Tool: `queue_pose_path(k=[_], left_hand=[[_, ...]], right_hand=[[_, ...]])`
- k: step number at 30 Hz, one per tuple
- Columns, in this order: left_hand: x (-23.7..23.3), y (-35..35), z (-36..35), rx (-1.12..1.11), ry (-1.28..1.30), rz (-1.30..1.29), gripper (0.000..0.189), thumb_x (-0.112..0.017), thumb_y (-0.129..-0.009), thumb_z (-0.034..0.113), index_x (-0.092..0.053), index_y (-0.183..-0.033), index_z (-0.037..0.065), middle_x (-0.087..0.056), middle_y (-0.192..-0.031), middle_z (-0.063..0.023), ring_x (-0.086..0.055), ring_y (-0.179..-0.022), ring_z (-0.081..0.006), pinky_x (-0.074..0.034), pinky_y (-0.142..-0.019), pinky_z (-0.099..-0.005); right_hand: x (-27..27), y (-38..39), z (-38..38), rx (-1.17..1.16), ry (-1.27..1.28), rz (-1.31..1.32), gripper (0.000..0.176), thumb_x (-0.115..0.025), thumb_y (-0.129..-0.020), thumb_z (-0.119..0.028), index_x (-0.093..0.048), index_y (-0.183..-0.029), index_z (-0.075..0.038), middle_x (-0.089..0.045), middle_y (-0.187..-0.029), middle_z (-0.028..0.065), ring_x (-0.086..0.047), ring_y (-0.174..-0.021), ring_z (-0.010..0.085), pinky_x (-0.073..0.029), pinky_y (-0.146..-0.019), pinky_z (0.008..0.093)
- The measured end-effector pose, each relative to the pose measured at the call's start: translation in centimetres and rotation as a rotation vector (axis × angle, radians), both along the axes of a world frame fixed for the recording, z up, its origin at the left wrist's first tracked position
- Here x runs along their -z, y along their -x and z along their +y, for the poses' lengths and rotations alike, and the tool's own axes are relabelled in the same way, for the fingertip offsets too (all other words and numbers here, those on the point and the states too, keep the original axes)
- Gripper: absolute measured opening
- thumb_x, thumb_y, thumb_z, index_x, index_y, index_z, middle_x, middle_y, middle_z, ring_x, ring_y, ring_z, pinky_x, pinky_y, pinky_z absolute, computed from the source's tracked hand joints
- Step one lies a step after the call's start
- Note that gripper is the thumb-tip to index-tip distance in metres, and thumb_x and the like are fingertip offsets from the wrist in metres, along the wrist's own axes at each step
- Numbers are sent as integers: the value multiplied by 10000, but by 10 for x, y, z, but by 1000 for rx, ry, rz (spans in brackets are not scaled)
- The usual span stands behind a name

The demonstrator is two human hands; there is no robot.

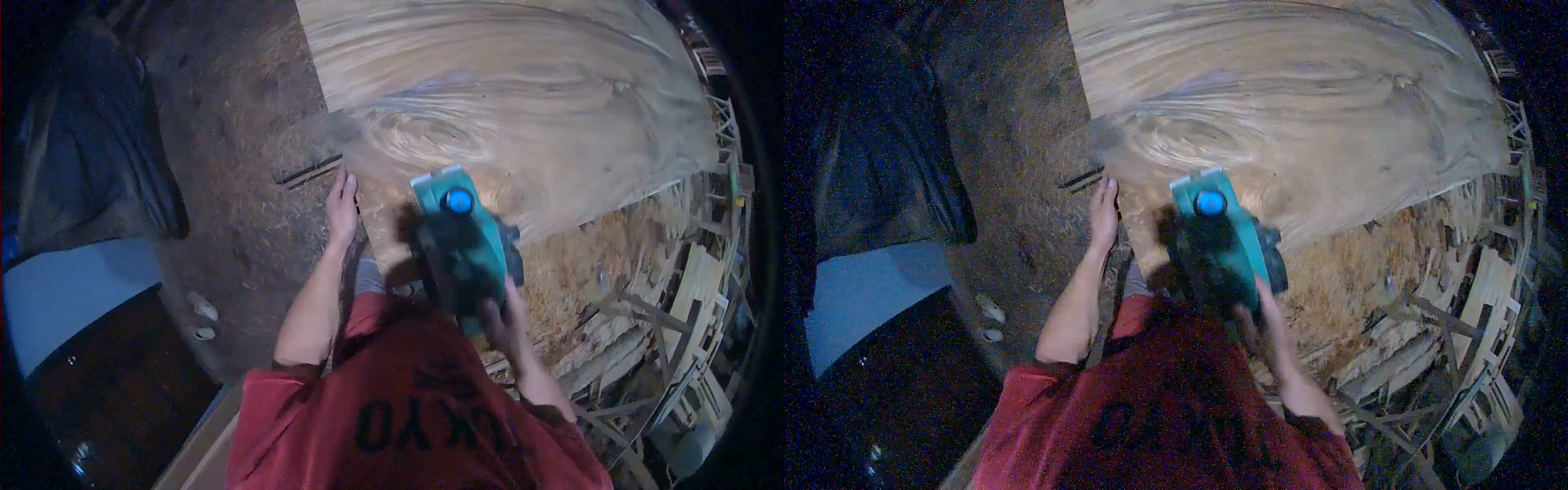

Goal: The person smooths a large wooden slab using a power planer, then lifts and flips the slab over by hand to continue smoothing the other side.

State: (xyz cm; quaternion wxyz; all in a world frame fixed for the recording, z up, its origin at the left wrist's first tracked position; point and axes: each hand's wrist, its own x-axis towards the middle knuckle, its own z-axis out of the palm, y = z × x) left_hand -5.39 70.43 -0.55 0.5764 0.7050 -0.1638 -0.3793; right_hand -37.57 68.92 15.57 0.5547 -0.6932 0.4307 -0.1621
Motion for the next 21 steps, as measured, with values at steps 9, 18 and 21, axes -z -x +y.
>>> queue_pose_path(k=[9,18,21], left_hand=[[5,-11,4,64,4,115,555,-480,-1039,277,-359,-1492,-19,-398,-1542,-128,-376,-1411,-222,-285,-1152,-317],[23,-25,43,91,-222,190,375,-442,-1056,306,-685,-1074,22,-666,-873,-12,-561,-740,-94,-425,-639,-266],[112,-31,127,321,-265,42,315,-511,-997,235,-706,-856,31,-667,-755,-87,-596,-679,-144,-453,-601,-327]], right_hand=[[16,-96,-57,46,172,131,473,-626,-934,-147,-479,-1371,-42,-618,-1239,234,-613,-1146,365,-465,-977,398],[12,-224,-140,120,65,-39,545,-550,-974,-423,-526,-1334,-14,-652,-1190,229,-624,-1126,347,-461,-967,417],[28,-163,-74,151,62,-117,498,-578,-975,-333,-512,-1347,-8,-624,-1250,220,-605,-1157,319,-444,-992,391]])
